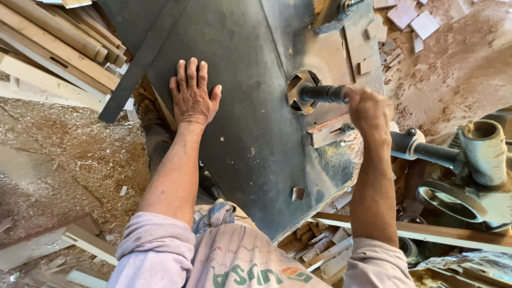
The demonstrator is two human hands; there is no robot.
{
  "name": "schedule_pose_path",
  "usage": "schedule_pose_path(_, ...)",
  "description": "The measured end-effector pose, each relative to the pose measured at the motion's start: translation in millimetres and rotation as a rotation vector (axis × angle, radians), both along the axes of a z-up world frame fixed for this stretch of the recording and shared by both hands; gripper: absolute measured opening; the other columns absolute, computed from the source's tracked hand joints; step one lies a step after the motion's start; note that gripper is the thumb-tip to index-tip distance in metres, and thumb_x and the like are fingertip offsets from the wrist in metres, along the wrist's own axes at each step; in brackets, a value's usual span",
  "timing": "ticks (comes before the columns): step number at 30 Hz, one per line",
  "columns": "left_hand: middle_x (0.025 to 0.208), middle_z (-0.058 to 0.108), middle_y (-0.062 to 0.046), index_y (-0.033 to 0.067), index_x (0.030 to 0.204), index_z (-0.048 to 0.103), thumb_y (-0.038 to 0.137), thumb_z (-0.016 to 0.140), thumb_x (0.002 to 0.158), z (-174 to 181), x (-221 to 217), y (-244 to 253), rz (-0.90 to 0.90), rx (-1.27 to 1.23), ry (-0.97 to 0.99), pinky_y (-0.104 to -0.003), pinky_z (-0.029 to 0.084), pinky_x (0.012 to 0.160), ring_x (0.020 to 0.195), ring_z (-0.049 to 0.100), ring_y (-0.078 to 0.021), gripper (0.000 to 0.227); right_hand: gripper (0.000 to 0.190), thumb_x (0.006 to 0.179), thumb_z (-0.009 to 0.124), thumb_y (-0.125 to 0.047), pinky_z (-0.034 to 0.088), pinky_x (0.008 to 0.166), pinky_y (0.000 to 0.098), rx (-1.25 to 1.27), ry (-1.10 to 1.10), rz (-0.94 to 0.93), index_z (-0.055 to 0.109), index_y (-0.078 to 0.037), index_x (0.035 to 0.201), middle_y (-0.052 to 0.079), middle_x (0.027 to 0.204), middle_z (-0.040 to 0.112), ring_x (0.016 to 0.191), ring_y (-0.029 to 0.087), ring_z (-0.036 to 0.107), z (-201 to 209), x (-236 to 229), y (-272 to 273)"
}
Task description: Adjusting the spindle of a woodworking shaper machine using wrenches and performing a test cut on a wood plank.
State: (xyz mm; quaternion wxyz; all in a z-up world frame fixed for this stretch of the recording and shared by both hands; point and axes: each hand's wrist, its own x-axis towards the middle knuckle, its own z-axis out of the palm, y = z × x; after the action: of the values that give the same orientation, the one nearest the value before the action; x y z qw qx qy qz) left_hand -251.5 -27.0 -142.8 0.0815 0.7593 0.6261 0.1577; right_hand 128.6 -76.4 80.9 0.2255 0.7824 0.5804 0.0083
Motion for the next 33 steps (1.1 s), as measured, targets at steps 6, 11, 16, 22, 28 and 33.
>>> schedule_pose_path(6,0.155,0.033,-0.013,0.0132,0.150,0.047,0.053,0.063,0.098,0,1,-1,0.010,0.032,-0.010,-0.053,0.033,0.106,0.147,0.027,-0.0369,0.068,0.056,0.098,0.075,-0.025,0.024,0.112,0.0742,0.001,0.455,-0.184,0.051,-0.011,0.148,0.034,0.137,0.057,0.142,0.052,0.038,59,-65,21)
schedule_pose_path(11,0.155,0.034,-0.013,0.0132,0.150,0.048,0.053,0.063,0.098,0,1,0,0.011,0.049,-0.018,-0.053,0.034,0.106,0.146,0.028,-0.0368,0.067,0.066,0.120,0.037,-0.056,0.051,0.085,0.0555,0.048,0.175,-0.168,0.068,-0.008,0.088,0.025,0.083,0.070,0.091,0.041,0.072,3,7,5)
schedule_pose_path(16,0.155,0.034,-0.013,0.0133,0.150,0.048,0.053,0.063,0.098,-4,0,-1,0.014,0.047,-0.024,-0.053,0.034,0.106,0.147,0.028,-0.0367,0.067,0.058,0.100,0.070,-0.018,0.042,0.107,0.0672,-0.097,0.423,-0.044,0.051,-0.006,0.153,0.031,0.131,0.059,0.114,0.046,0.063,32,-37,20)
schedule_pose_path(22,0.154,0.038,-0.014,0.0126,0.149,0.049,0.052,0.067,0.094,-3,0,1,0.020,0.062,-0.036,-0.053,0.034,0.106,0.146,0.030,-0.0372,0.070,0.062,0.114,0.042,-0.060,0.053,0.086,0.0583,-0.034,0.111,-0.116,0.074,-0.009,0.104,0.025,0.090,0.075,0.099,0.045,0.072,16,-11,23)
schedule_pose_path(28,0.155,0.037,-0.013,0.0133,0.149,0.049,0.052,0.064,0.096,-2,2,1,0.018,0.069,-0.034,-0.052,0.034,0.106,0.147,0.029,-0.0367,0.067,0.091,0.121,0.024,-0.068,0.051,0.085,0.0613,0.029,0.139,-0.239,0.068,-0.004,0.074,0.031,0.084,0.072,0.093,0.049,0.072,26,-21,19)
schedule_pose_path(33,0.155,0.036,-0.013,0.0137,0.150,0.049,0.052,0.065,0.096,-3,1,0,0.017,0.046,-0.031,-0.053,0.034,0.107,0.147,0.029,-0.0367,0.069,0.069,0.115,0.035,-0.058,0.050,0.088,0.0650,-0.078,0.188,-0.162,0.073,-0.002,0.099,0.031,0.093,0.073,0.100,0.050,0.071,0,-8,16)
